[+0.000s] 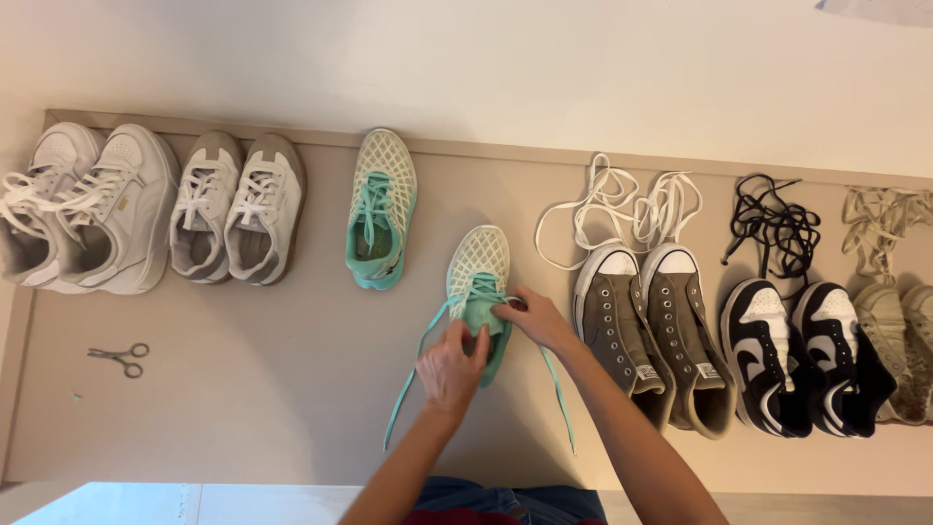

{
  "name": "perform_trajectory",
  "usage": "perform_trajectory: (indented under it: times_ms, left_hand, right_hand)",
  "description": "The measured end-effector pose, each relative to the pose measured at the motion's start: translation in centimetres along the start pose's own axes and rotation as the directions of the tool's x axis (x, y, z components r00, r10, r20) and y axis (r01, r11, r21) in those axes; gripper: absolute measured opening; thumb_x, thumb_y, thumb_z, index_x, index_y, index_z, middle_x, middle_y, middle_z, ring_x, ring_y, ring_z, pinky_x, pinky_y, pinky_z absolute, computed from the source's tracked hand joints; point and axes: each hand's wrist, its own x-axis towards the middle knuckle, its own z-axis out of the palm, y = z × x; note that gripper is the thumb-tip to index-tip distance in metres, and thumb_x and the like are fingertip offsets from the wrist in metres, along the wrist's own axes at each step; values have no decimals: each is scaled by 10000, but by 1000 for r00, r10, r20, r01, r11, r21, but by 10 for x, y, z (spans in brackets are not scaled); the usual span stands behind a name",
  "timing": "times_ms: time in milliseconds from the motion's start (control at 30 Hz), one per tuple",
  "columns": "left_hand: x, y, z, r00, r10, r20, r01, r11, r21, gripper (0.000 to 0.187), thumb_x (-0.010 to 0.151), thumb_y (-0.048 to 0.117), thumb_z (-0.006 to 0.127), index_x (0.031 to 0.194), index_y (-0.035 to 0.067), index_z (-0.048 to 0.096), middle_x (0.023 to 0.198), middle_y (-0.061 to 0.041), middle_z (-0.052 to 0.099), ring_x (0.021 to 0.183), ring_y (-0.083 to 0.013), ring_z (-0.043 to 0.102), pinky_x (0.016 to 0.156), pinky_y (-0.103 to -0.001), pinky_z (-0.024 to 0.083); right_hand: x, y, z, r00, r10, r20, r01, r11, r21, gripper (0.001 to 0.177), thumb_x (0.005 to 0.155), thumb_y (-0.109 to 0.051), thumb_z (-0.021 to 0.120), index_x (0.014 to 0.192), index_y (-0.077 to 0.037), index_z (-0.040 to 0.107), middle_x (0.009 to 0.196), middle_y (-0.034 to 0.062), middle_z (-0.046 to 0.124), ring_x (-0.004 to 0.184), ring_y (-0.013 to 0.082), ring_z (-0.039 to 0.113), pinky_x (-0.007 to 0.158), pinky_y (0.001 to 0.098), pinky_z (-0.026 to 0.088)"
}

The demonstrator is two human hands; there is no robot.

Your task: The person threads a light blue shoelace through the eyelets of a white and teal running shoe on a shelf. They pull the lace through multiple eyelets and adjust the tension, but do not tie a knot or finish the lacing.

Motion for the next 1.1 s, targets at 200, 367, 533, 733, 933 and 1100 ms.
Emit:
perform_trajectory:
  times_ms: [200, 367, 533, 733, 933, 1100]
  left_hand:
    - [-2, 2, 12, 512, -503, 696, 851, 186, -491, 294, 893, 237, 689, 1127, 62, 656, 836, -39, 687, 687, -300, 718, 644, -362, 570]
    - [-6, -19, 74, 364, -415, 834, 570, -609, -552, 277, 951, 121, 678, 1158, -43, 596, 959, -120, 683, 888, -241, 725, 751, -297, 614]
    - [1, -32, 135, 366, -564, 740, 489, -561, -668, 268, 929, 257, 786, 1086, 86, 652, 838, -34, 609, 699, -120, 544, 508, -201, 416]
    - [3, -12, 113, 481, -633, 606, 589, -278, -759, 288, 882, 118, 758, 1158, 69, 691, 1021, -15, 719, 865, -130, 665, 717, -259, 542]
    - [7, -7, 83, 598, -508, 620, 584, -253, -771, 321, 889, 65, 741, 1201, 32, 670, 1129, -59, 736, 986, -182, 703, 900, -331, 571]
    - [6, -15, 72, 633, -370, 680, 623, -279, -731, 273, 907, 111, 687, 1177, 72, 663, 1145, -65, 721, 1013, -184, 697, 947, -362, 558]
  right_hand:
    - [1, 7, 5, 999, -16, 48, 15, 1000, 27, 496, 853, -481, 738, 950, 2, 681, 826, 97, 653, 769, 172, 581, 707, 335, 494]
    - [-1, -2, 6, 999, -51, -8, 51, 999, -19, 426, 832, -403, 744, 920, 3, 649, 773, 96, 656, 712, 171, 595, 677, 337, 495]
    - [-6, -4, 6, 998, -53, -23, 54, 997, 57, 379, 845, -366, 732, 978, -19, 659, 788, 94, 649, 726, 157, 578, 678, 327, 487]
    - [-2, 6, 5, 998, -64, 10, 62, 987, 151, 287, 875, -296, 696, 1020, -53, 648, 815, 39, 641, 751, 121, 566, 682, 292, 475]
    - [0, 15, 9, 996, -90, 1, 88, 970, 226, 247, 934, -269, 670, 993, -33, 623, 830, 23, 605, 778, 104, 527, 692, 279, 446]
    - [2, 12, -18, 996, 41, 79, -51, 990, 132, 290, 988, -336, 582, 977, -78, 714, 731, 32, 565, 689, 132, 511, 638, 294, 419]
